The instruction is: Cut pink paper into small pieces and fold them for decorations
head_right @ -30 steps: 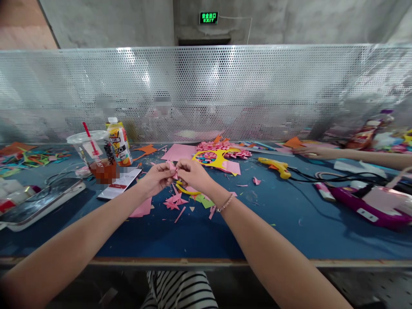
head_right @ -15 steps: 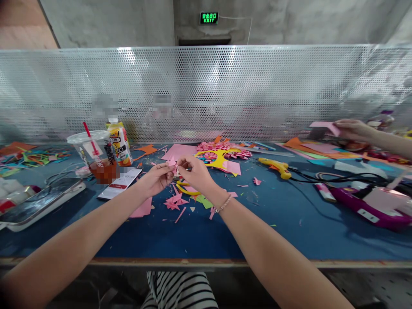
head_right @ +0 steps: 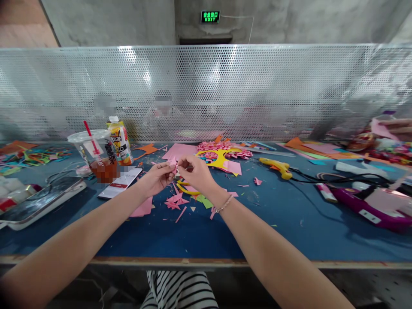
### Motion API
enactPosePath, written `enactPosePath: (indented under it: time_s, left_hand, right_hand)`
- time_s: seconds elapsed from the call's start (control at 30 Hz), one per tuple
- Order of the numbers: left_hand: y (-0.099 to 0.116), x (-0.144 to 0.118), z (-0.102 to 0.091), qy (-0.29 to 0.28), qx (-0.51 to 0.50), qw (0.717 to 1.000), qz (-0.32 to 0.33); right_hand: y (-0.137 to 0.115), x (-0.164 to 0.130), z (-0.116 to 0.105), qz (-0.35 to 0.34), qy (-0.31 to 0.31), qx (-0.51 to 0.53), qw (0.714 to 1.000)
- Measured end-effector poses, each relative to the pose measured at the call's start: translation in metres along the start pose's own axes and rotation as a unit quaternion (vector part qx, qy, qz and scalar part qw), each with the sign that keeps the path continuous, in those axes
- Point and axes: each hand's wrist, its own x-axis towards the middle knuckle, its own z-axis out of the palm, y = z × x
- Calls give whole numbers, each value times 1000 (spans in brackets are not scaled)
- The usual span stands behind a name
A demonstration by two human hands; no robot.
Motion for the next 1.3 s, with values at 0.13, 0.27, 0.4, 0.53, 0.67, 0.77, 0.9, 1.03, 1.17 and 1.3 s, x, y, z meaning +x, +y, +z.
enactPosePath:
  time_s: [0.13, 0.27, 0.4, 0.53, 0.67, 0.77, 0.9, 1.03, 1.17, 1.3]
  left_hand:
    - [0, -1, 0, 0, 1, 1000, 0]
    - [1, -1, 0, 0, 1, 1000, -3]
    - [1, -2, 2, 5, -7, 1000, 3]
    - [2, -4, 7, 6, -21, 999, 33]
    - [2, -6, 11, 13, -31, 999, 42]
    - [2, -6, 11, 17, -39, 998, 45]
    - [2, -5, 12, 27, -49, 997, 47]
    - [2, -5, 13, 34, -66, 996, 50]
    - [2, -5, 14, 43, -78, 995, 51]
    - [2, -4, 12, 51, -81, 994, 59]
  right_hand:
    - [-1, 0, -1, -5, -1, -9, 1000]
    - [-3, -1, -2, -16, 0, -28, 999]
    - [-5, -1, -3, -35, 1, -54, 998]
    - [-6, -2, -5, -81, 9, -92, 992]
    - [-9, -3, -8, -135, 19, -141, 981]
    - [-10, -4, -9, -166, 10, -152, 974]
    - [-10, -4, -11, -191, -9, -191, 963]
    - [-7, -3, -15, -240, -40, -257, 935]
    - [-4, -1, -20, -300, -78, -326, 893]
    - [-6, -2, -24, -298, -99, -407, 858]
